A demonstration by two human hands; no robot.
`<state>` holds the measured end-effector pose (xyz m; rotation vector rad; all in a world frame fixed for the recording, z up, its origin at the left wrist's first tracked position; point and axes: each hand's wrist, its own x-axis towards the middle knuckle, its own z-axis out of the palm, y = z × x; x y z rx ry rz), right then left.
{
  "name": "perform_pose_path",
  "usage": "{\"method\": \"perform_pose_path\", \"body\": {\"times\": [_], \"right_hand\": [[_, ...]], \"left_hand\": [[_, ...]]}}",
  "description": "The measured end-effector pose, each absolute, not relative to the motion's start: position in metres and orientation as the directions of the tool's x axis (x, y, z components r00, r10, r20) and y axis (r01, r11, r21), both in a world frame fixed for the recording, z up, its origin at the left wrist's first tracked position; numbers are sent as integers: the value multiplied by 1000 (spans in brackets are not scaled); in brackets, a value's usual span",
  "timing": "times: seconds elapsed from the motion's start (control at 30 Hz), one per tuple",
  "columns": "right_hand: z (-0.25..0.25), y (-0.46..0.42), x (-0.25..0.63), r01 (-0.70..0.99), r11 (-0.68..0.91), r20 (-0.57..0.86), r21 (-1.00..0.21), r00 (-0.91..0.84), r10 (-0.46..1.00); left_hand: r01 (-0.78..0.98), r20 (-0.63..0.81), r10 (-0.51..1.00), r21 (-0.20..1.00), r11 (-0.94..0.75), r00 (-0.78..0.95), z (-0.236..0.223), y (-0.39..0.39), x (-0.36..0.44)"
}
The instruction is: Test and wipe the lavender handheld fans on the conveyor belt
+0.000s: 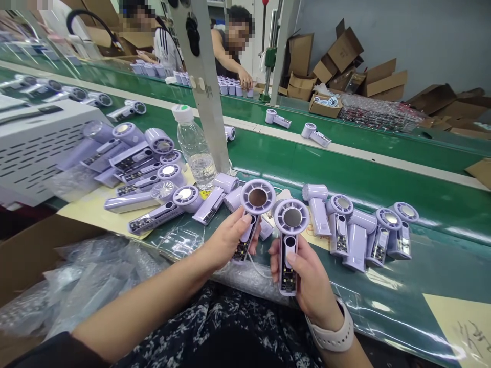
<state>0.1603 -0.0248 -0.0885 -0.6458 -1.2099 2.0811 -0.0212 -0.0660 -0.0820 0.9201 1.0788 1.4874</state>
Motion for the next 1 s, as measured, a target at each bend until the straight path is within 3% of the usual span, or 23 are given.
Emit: {"method": "perform_pose_path", "body": {"times": [0.1,0.2,0.33,0.43,0.53,0.7,0.87,1.0], "right_hand": [[-90,-24,160,-328,-386,-112,-862,-620,776],[-91,-21,163,-372,-449,-143,-813,-619,772],[-84,-19,166,-422,-470,-187,-775,-557,809],[-70,-22,165,-455,-496,-136,-740,-620,773],[-55,-27,166,-470,-523,-109,-711,-661,742],[-42,-27,175,-488,-471,-129,-734,-581,803],[-42,-25,173,-491,-574,-230,-656,-594,771],[-39,-27,163,-491,-601,-195,-631,-650,735]], "left_hand": [[-210,21,976,975,-68,-218,-84,-69,-21],[-250,-69,976,968,16,-207,-79,-72,-20],[-299,-89,993,952,62,-78,-67,-78,-19],[-378,-82,996,922,82,16,-57,-84,-18],[-419,-91,994,902,109,63,-45,-94,-17],[-439,-78,992,891,114,98,-26,-102,-17],[-581,-131,982,793,185,134,-28,-91,-17],[-640,-180,971,729,241,159,-36,-85,-17]]}}
